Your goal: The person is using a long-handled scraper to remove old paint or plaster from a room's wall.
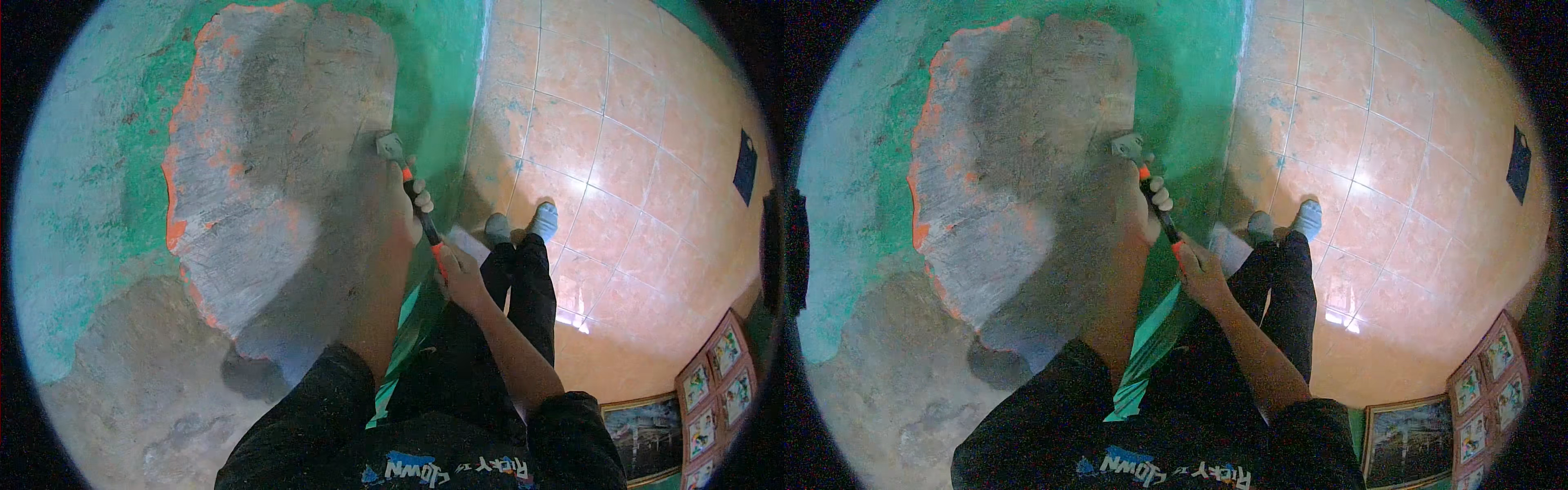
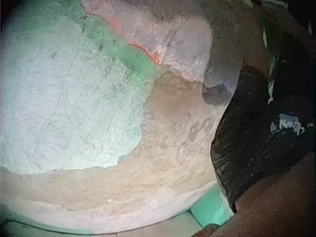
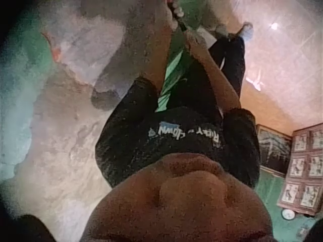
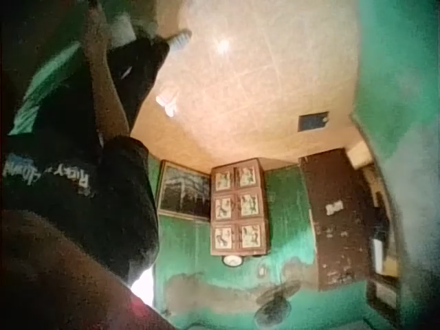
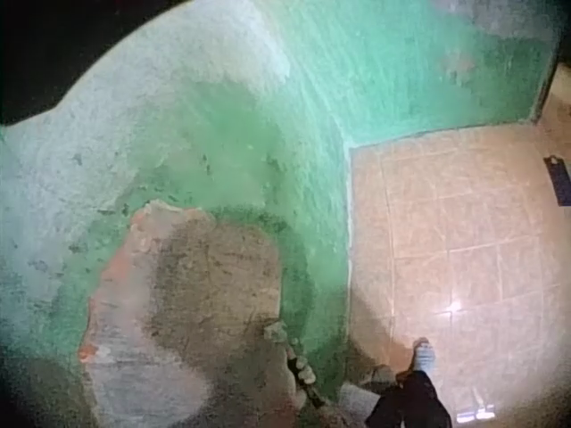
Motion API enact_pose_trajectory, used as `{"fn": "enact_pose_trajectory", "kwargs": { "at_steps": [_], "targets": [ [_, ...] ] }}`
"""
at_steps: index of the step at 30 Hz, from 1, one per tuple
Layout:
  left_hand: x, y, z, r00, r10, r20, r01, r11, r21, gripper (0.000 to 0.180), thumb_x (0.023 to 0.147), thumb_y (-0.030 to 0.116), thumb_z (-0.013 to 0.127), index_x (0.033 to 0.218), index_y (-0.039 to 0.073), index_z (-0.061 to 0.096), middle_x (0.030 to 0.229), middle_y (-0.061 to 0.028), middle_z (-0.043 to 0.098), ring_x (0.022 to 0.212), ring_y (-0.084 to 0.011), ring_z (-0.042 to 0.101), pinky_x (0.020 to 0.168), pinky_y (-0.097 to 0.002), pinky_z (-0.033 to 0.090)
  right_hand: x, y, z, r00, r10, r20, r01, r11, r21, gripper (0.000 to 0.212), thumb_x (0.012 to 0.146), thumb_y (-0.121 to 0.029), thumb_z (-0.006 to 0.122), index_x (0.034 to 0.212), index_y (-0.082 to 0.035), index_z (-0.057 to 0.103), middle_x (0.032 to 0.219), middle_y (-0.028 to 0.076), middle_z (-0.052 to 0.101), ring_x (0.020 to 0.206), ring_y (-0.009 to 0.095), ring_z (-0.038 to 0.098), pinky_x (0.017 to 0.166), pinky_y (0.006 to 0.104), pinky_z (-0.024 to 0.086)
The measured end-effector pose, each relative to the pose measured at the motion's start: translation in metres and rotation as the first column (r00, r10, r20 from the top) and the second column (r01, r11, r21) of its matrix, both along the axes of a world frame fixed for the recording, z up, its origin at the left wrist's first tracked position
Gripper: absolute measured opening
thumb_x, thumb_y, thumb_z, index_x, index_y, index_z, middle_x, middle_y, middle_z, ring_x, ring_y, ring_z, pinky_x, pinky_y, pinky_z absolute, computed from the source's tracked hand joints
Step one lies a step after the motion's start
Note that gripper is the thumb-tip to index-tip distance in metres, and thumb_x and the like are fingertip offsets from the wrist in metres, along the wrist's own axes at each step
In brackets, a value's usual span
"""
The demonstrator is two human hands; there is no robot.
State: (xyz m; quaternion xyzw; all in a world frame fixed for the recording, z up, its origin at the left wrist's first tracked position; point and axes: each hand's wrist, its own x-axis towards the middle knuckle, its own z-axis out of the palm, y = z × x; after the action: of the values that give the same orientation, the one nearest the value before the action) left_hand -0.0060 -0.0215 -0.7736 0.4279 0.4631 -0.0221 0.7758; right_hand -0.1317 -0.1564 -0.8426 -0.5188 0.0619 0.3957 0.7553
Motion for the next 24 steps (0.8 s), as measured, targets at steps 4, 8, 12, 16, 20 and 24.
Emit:
{"fn": "enact_pose_trajectory", "kwargs": {
  "at_steps": [4, 8, 12, 16, 20, 24],
  "targets": [
    [-0.008, -0.001, 0.000, 1.000, -0.003, -0.031, 0.002, 1.000, -0.017, 0.033, 0.108, 0.037, 0.038, 0.124, 0.011, 0.051, 0.073, -0.0018, 0.044, 0.057, -0.0120, 0.038, 0.052, -0.0282, 0.033, -0.007, -0.003, 0.004, 0.988, 0.013, -0.151, -0.012, 1.000, 0.009, 0.054, 0.106, -0.038, 0.043, 0.148, -0.005, 0.043, 0.079, -0.001, 0.053, 0.061, 0.009, 0.049, 0.054, 0.0260, 0.041],
    [0.009, -0.005, 0.005, 0.999, -0.004, -0.043, 0.003, 1.000, -0.005, 0.033, 0.108, 0.038, 0.038, 0.123, 0.010, 0.051, 0.074, -0.0016, 0.045, 0.057, -0.0118, 0.039, 0.053, -0.0275, 0.034, 0.014, -0.001, 0.004, 1.000, 0.005, -0.018, -0.006, 0.994, -0.110, 0.053, 0.105, -0.037, 0.043, 0.135, 0.005, 0.053, 0.109, 0.017, 0.065, 0.086, 0.022, 0.061, 0.080, 0.0349, 0.051],
    [0.004, -0.005, -0.004, 1.000, -0.013, -0.016, 0.013, 1.000, 0.001, 0.035, 0.107, 0.039, 0.039, 0.122, 0.010, 0.051, 0.074, -0.0017, 0.046, 0.057, -0.0119, 0.040, 0.053, -0.0274, 0.034, 0.007, -0.006, -0.005, 0.979, 0.032, -0.201, -0.041, 0.998, -0.041, 0.052, 0.104, -0.035, 0.044, 0.134, 0.007, 0.053, 0.118, 0.023, 0.065, 0.106, 0.031, 0.064, 0.093, 0.0388, 0.049],
    [-0.010, 0.003, -0.013, 1.000, 0.002, -0.018, -0.002, 1.000, -0.001, 0.035, 0.107, 0.040, 0.041, 0.119, 0.010, 0.051, 0.074, -0.0019, 0.046, 0.057, -0.0121, 0.041, 0.053, -0.0273, 0.035, -0.008, -0.004, -0.005, 0.997, 0.031, -0.075, -0.037, 0.997, -0.069, 0.052, 0.103, -0.034, 0.046, 0.137, 0.005, 0.049, 0.116, 0.023, 0.066, 0.102, 0.028, 0.067, 0.089, 0.0373, 0.051],
    [0.008, 0.005, -0.011, 1.000, -0.029, 0.012, 0.029, 0.999, 0.031, 0.032, 0.107, 0.038, 0.040, 0.117, 0.010, 0.052, 0.072, -0.0025, 0.046, 0.055, -0.0124, 0.040, 0.051, -0.0280, 0.035, 0.007, 0.003, -0.016, 0.968, 0.121, 0.220, -0.088, 0.984, -0.158, 0.054, 0.103, -0.036, 0.046, 0.139, 0.004, 0.048, 0.107, 0.020, 0.067, 0.090, 0.022, 0.067, 0.079, 0.0347, 0.053],
    [0.013, 0.001, -0.005, 0.998, -0.053, 0.030, 0.051, 0.996, 0.072, 0.031, 0.107, 0.037, 0.040, 0.118, 0.010, 0.052, 0.072, -0.0022, 0.046, 0.055, -0.0123, 0.040, 0.052, -0.0283, 0.035, 0.031, -0.004, 0.016, 0.977, 0.059, -0.205, -0.060, 0.998, 0.002, 0.057, 0.103, -0.040, 0.047, 0.140, 0.003, 0.048, 0.100, 0.016, 0.066, 0.079, 0.019, 0.064, 0.070, 0.0329, 0.052]
  ]
}}
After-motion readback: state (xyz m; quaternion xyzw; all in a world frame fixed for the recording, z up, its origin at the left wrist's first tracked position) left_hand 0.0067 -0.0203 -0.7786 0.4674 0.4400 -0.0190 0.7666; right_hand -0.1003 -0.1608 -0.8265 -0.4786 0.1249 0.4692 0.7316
